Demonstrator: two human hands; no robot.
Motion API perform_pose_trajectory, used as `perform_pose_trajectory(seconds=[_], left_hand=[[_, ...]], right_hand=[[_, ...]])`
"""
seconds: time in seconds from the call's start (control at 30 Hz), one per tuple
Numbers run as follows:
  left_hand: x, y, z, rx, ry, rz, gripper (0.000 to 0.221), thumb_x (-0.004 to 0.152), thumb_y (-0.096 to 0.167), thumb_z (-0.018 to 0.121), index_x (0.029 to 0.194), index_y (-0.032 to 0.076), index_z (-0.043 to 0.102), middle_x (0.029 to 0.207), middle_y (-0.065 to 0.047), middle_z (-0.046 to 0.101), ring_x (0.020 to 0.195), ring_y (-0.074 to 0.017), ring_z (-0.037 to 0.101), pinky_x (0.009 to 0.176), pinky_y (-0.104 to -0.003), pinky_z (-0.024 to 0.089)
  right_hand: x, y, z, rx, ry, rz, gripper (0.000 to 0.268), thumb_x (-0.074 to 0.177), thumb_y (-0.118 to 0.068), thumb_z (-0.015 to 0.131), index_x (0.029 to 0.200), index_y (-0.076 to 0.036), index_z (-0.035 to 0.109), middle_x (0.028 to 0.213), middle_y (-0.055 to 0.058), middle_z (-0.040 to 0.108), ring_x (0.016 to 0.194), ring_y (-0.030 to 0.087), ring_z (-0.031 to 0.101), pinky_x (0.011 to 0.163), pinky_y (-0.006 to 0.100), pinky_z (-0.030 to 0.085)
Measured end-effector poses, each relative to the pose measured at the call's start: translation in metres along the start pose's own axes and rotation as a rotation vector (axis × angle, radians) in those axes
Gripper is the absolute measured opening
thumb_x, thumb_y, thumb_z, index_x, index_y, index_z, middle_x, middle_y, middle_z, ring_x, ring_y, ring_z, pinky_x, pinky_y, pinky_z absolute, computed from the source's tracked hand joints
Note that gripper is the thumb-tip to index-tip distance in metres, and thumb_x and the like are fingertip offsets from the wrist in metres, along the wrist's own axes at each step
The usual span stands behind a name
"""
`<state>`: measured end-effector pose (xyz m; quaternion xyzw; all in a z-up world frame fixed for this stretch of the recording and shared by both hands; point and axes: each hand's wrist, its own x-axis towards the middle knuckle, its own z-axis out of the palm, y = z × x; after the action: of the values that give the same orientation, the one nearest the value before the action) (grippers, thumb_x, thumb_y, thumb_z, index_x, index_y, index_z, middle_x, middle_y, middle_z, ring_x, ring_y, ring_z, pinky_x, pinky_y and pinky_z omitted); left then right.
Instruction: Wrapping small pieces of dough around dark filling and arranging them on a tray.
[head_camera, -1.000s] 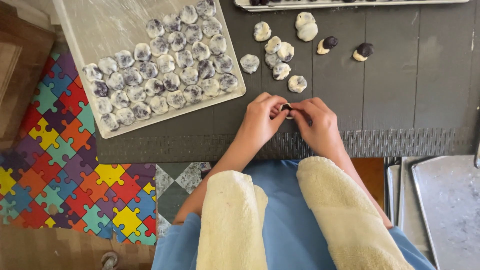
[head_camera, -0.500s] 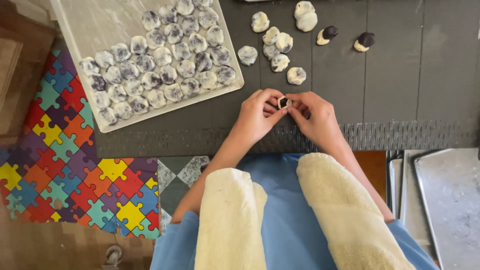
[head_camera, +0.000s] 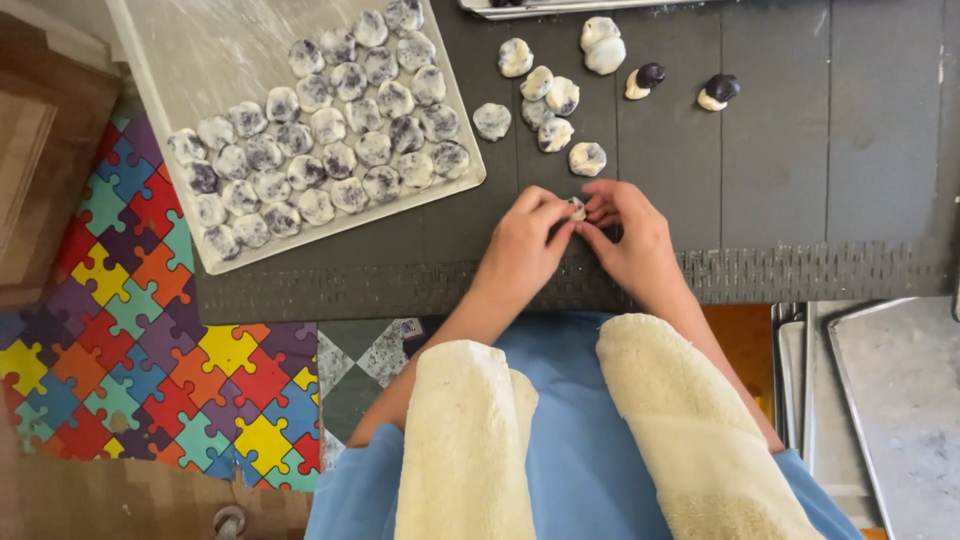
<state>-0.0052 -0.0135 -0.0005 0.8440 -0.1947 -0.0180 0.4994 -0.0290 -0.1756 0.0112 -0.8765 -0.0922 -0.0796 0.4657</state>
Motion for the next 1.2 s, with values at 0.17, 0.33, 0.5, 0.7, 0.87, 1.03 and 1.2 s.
perform_pose_trajectory(seconds=[0.17, 0.33, 0.5, 0.7, 0.87, 1.03, 1.2], left_hand=[[-0.01, -0.008, 0.011, 0.206, 0.144, 0.098, 0.012, 0.084, 0.006, 0.062, 0.093, 0.01, 0.067, 0.09, -0.002, 0.057, 0.08, -0.0207, 0.067, 0.07, -0.028, 0.058], [-0.011, 0.0, 0.012, 0.094, 0.233, 0.151, 0.034, 0.082, 0.005, 0.067, 0.115, 0.011, 0.062, 0.093, -0.004, 0.062, 0.086, -0.0193, 0.067, 0.073, -0.029, 0.057], [-0.013, -0.012, 0.02, 0.125, 0.295, 0.25, 0.04, 0.086, 0.002, 0.063, 0.125, 0.01, 0.058, 0.087, -0.008, 0.066, 0.081, -0.0217, 0.068, 0.07, -0.031, 0.058], [-0.007, 0.0, -0.004, 0.099, 0.314, 0.151, 0.035, 0.081, 0.008, 0.068, 0.113, 0.021, 0.066, 0.083, 0.002, 0.071, 0.08, -0.0144, 0.067, 0.072, -0.027, 0.054], [-0.004, 0.0, -0.014, 0.41, 0.078, 0.075, 0.08, 0.064, 0.04, 0.081, 0.131, 0.011, 0.048, 0.114, -0.009, 0.049, 0.101, -0.028, 0.051, 0.083, -0.045, 0.043], [0.004, -0.02, 0.015, 0.37, -0.007, 0.152, 0.045, 0.073, 0.029, 0.075, 0.109, 0.011, 0.055, 0.095, -0.003, 0.046, 0.086, -0.0265, 0.054, 0.069, -0.039, 0.044], [0.002, -0.012, 0.015, 0.366, 0.056, 0.246, 0.023, 0.083, 0.02, 0.067, 0.099, 0.011, 0.055, 0.09, 0.0, 0.041, 0.078, -0.0232, 0.055, 0.062, -0.034, 0.044]], right_hand=[[0.008, -0.009, -0.005, 0.098, -0.07, 0.092, 0.031, 0.077, 0.006, 0.073, 0.106, -0.002, 0.068, 0.082, 0.01, 0.06, 0.074, 0.021, 0.066, 0.063, 0.029, 0.056], [0.007, -0.005, 0.003, 0.089, 0.017, 0.138, 0.015, 0.08, -0.002, 0.076, 0.095, -0.005, 0.072, 0.08, 0.008, 0.065, 0.071, 0.02, 0.066, 0.06, 0.028, 0.054], [0.007, -0.002, 0.006, 0.067, 0.051, 0.158, 0.011, 0.08, -0.003, 0.076, 0.089, -0.008, 0.074, 0.079, 0.007, 0.068, 0.072, 0.021, 0.068, 0.058, 0.027, 0.053], [0.014, -0.018, -0.009, -0.062, 0.007, 0.015, 0.01, 0.081, -0.007, 0.075, 0.091, -0.008, 0.074, 0.079, 0.007, 0.065, 0.069, 0.023, 0.065, 0.057, 0.031, 0.053], [0.028, -0.02, -0.029, -0.072, -0.247, 0.227, 0.016, 0.086, -0.014, 0.069, 0.083, 0.001, 0.068, 0.062, 0.017, 0.062, 0.063, 0.031, 0.063, 0.057, 0.041, 0.05], [0.074, -0.026, -0.033, -0.236, -0.735, 0.539, 0.044, 0.085, -0.037, 0.064, 0.064, 0.001, 0.068, 0.054, 0.016, 0.063, 0.047, 0.023, 0.062, 0.052, 0.033, 0.052], [0.096, -0.015, -0.019, -0.434, -1.03, 0.618, 0.043, 0.074, -0.044, 0.067, 0.061, -0.004, 0.073, 0.052, 0.013, 0.066, 0.047, 0.023, 0.067, 0.052, 0.034, 0.057]])
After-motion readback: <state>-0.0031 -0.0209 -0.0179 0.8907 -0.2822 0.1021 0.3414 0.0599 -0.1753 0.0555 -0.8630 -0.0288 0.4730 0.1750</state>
